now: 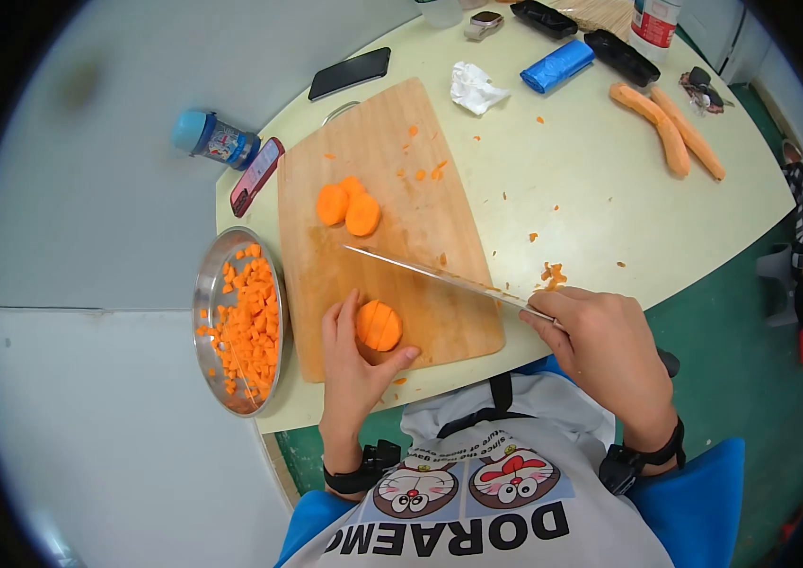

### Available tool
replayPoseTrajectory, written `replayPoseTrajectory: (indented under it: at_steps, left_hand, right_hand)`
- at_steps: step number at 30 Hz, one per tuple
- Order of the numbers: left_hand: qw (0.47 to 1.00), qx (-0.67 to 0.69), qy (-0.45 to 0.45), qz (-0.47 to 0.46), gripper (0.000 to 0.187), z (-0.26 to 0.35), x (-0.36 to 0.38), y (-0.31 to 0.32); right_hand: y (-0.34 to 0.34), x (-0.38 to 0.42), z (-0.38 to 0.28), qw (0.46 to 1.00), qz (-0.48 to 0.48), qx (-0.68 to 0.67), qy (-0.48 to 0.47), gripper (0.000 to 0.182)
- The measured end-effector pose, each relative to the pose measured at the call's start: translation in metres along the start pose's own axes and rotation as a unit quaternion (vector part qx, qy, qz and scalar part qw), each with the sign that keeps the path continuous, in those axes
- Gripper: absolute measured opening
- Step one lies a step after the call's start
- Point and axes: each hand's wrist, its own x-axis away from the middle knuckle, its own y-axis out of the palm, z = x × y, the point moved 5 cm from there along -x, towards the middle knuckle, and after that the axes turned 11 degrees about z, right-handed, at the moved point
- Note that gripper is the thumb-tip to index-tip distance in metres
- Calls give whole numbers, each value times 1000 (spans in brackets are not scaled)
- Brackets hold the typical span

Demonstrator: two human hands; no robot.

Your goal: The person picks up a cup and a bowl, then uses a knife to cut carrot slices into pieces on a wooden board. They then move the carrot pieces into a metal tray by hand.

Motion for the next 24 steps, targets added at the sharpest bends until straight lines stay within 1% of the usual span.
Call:
replayPoseTrajectory:
  at_steps: [1, 5, 8, 10, 11, 13, 17, 19, 20, 22, 24]
  left_hand:
    - [1000, 28, -9, 8, 61, 0, 0, -2]
    - [1000, -1, -4, -25, 61, -10, 2, 4]
    - [999, 20, -27, -2, 58, -8, 6, 7]
    - [998, 19, -36, 38, 55, -8, 8, 7]
    - [998, 21, -39, 40, 55, -8, 11, 9]
    - [996, 20, -50, 71, 55, -8, 13, 9]
    - [994, 25, -72, 79, 57, -8, 13, 8]
    - [997, 23, -57, 51, 67, -9, 14, 6]
    - [996, 26, -61, 52, 67, -9, 14, 3]
    - [988, 80, -132, 16, 78, -10, 14, -2]
    - [985, 102, -137, 19, 77, -12, 16, -9]
  right_hand:
    - [0, 0, 0, 1000, 0, -4, 1, 12]
    - [0, 3, 0, 1000, -4, 12, -2, 13]
    - [0, 5, -1, 1000, -1, 16, 1, 12]
    - [1, 6, -2, 1000, 1, 18, -1, 12]
    - [2, 7, -1, 1000, 1, 20, -2, 12]
    - [5, 7, -2, 1000, -1, 25, -6, 12]
    - [10, 7, -7, 999, -7, 41, -20, 12]
    - [12, 6, -11, 999, -10, 47, -24, 12]
    - [12, 6, -12, 998, -15, 48, -22, 11]
    - [12, 6, -17, 998, -22, 54, -21, 11]
    - [13, 6, -23, 998, -33, 55, -21, 9]
